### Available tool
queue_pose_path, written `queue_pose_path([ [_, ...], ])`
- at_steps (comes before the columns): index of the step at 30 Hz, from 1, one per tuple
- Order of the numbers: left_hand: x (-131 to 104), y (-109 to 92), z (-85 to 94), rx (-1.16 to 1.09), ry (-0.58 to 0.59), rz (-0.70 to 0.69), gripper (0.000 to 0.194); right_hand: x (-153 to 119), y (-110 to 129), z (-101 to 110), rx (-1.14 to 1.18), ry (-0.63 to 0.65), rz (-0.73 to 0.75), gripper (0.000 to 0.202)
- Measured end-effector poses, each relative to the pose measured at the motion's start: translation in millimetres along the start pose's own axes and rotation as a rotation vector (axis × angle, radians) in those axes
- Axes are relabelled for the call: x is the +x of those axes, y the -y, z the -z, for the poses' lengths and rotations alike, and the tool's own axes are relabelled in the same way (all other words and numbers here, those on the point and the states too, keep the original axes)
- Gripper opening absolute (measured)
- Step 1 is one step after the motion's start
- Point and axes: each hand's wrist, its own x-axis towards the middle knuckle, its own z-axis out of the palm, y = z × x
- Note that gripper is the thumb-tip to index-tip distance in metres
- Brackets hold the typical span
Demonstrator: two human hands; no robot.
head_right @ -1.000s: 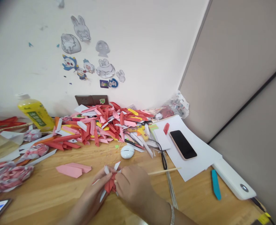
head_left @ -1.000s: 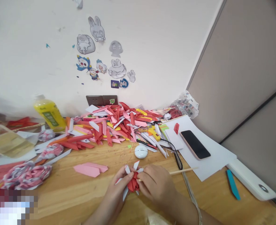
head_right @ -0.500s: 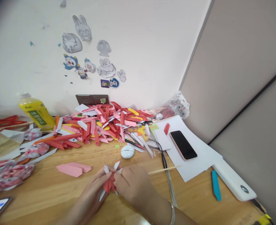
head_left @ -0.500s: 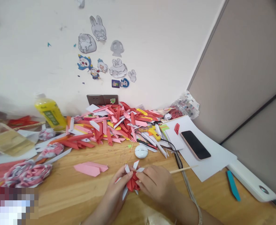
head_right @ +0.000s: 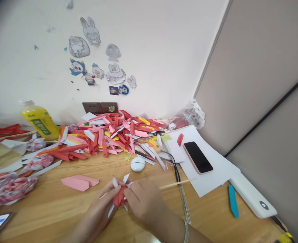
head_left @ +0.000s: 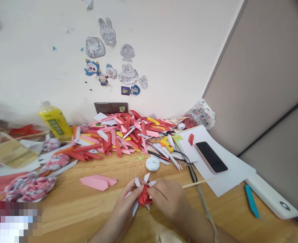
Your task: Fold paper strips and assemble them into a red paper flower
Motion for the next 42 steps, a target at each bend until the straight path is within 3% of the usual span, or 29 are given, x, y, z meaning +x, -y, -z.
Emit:
queue_pose_path([
  [11,-1,-3,-2.7,0.016,0.0,0.02,0.026,0,-2,-2,0.016,-0.018,-0.019,0.019],
  [17,-1,0,-0.3,0.023,-0.024,0.008,0.024,7,3,1,-0.012,-0.092,-0.056,0.026],
  [32,-1,-1,-2.5,-0.015,-0.024,0.04,0.026,1,2,-4,-0.048,-0.001,-0.003,0.024],
  [42,1,0,2.0,-0.03,-0.026,0.037,0.024,-2,0,-3,-0.005,-0.037,-0.001,0.015],
])
